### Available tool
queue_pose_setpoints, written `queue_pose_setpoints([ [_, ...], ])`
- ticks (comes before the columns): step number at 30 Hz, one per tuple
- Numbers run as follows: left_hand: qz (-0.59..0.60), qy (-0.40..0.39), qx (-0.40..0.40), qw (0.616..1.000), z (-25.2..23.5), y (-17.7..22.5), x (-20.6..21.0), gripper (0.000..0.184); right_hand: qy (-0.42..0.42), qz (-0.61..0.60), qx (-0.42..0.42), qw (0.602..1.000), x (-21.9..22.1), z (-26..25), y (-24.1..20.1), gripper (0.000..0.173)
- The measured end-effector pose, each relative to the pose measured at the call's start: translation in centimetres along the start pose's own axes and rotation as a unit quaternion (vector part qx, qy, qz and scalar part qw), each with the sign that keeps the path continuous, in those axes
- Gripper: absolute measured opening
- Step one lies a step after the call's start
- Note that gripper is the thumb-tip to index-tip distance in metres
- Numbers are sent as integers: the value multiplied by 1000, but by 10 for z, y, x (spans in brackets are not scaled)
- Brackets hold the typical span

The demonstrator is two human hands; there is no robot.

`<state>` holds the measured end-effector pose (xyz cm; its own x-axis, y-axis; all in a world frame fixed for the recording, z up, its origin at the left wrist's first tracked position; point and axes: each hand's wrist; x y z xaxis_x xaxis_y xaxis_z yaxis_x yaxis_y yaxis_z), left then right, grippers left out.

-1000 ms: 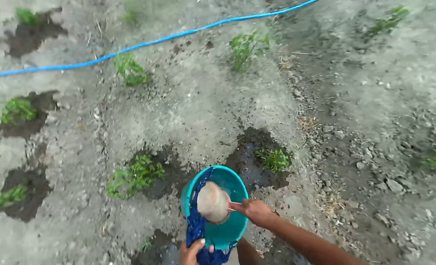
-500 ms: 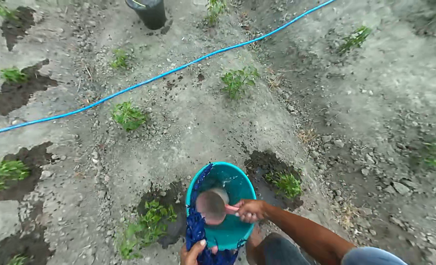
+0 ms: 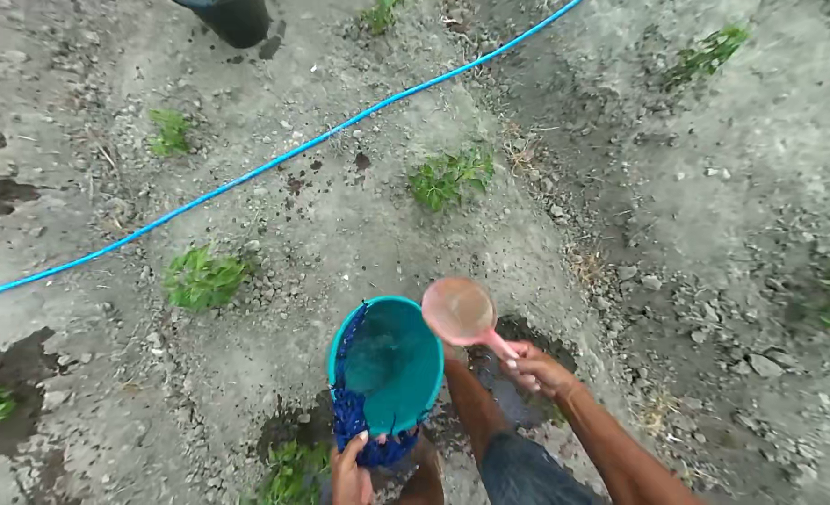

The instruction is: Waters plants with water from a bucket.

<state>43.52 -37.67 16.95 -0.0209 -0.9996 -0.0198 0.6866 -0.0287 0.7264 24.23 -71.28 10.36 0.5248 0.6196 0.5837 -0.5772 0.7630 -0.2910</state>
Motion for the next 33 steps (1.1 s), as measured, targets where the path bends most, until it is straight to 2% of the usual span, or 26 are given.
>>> queue_pose_setpoints([
  [3, -2, 39, -2, 999, -26, 7, 26, 28, 141, 35, 5, 989, -30, -36, -75, 16],
  [5, 10, 63, -5, 998, -38, 13, 34, 28, 207, 47, 15, 977, -48, -68, -120, 15],
  [8, 32, 88, -13, 996, -49, 19, 37, 30, 262, 18, 14, 965, -77, -106, -169, 14],
  [11, 49, 102, -17, 993, -54, 25, 41, 30, 286, -32, 1, 958, -96, -127, -197, 12],
  [18, 81, 139, -9, 987, -54, 44, 59, 25, 314, -48, -10, 948, -95, -134, -218, 11],
  [27, 126, 159, 4, 979, -53, 58, 69, 21, 395, -7, 9, 919, -62, -129, -208, 14],
  [33, 126, 144, 3, 982, -66, 66, 65, 22, 448, 28, 21, 893, -46, -132, -201, 22],
])
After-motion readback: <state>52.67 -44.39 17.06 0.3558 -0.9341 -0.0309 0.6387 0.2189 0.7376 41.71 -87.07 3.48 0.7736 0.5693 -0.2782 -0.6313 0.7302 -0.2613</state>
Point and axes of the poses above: each hand's wrist, its own z-axis away from the middle knuckle, its own x-axis out of the palm, y = z × x, and after that the axes turned 13 degrees about x, right-handed
